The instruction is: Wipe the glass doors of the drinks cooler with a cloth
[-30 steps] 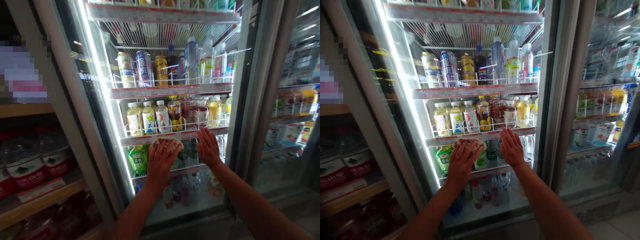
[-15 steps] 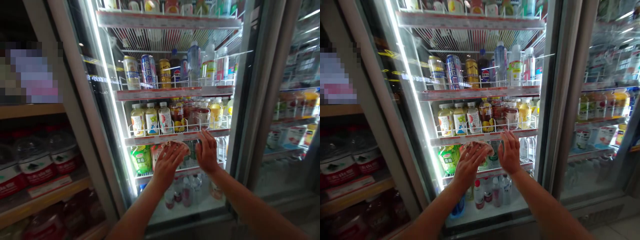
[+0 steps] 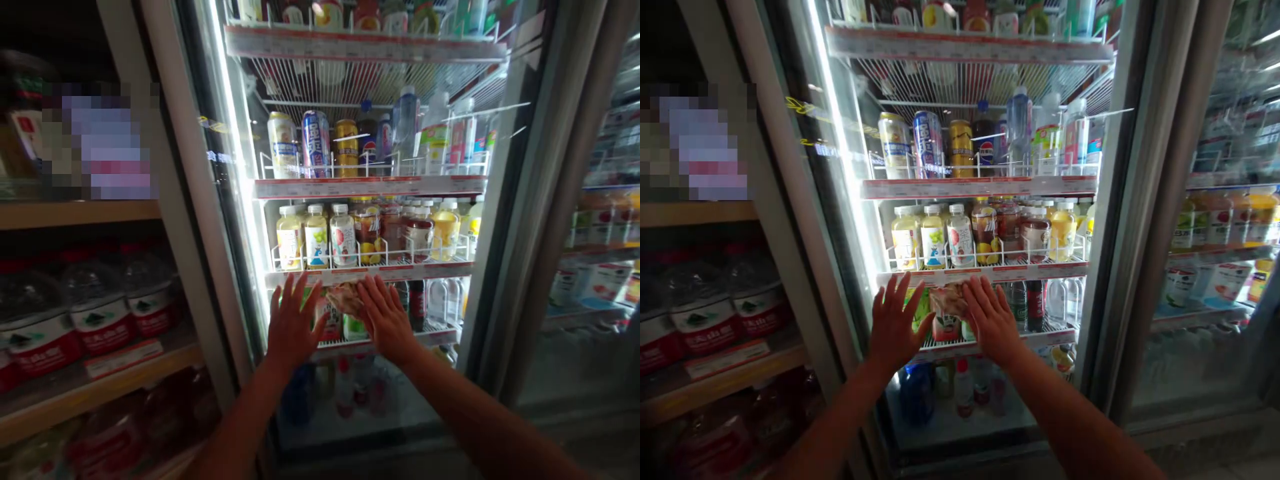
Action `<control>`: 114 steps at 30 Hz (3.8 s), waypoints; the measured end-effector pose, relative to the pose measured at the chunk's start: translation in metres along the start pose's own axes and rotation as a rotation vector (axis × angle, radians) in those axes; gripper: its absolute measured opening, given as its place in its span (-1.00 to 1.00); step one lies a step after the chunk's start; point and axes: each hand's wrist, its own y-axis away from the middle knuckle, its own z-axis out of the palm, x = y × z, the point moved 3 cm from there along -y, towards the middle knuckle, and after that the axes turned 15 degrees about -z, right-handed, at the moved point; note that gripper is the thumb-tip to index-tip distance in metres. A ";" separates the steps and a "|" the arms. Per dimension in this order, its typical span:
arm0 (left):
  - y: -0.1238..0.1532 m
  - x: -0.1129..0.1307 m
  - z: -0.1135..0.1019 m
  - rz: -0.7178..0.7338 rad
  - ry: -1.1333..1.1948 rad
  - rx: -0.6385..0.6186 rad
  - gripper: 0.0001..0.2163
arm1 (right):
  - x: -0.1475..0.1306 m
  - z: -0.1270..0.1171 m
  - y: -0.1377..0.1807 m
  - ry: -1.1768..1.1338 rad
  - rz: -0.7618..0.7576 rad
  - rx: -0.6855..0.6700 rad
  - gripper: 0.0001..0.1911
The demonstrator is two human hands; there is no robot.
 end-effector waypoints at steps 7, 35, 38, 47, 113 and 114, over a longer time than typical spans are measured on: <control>-0.017 -0.025 0.004 -0.031 -0.147 0.114 -0.32 | -0.012 -0.002 -0.007 -0.082 -0.225 0.034 -0.35; -0.012 -0.024 0.004 -0.043 -0.121 0.124 -0.33 | 0.069 -0.029 0.019 0.079 0.005 0.232 -0.31; -0.011 -0.025 0.005 -0.051 -0.103 0.111 -0.32 | 0.075 -0.032 0.022 0.082 -0.008 0.222 -0.30; -0.011 -0.025 0.006 -0.054 -0.094 0.112 -0.32 | 0.107 -0.043 0.028 0.133 0.192 0.388 -0.35; -0.010 -0.025 0.004 -0.039 -0.101 0.136 -0.37 | -0.002 0.001 -0.127 -0.048 -0.009 0.208 -0.25; -0.010 -0.025 0.004 -0.040 -0.100 0.135 -0.37 | -0.005 0.002 -0.128 -0.057 -0.031 0.199 -0.25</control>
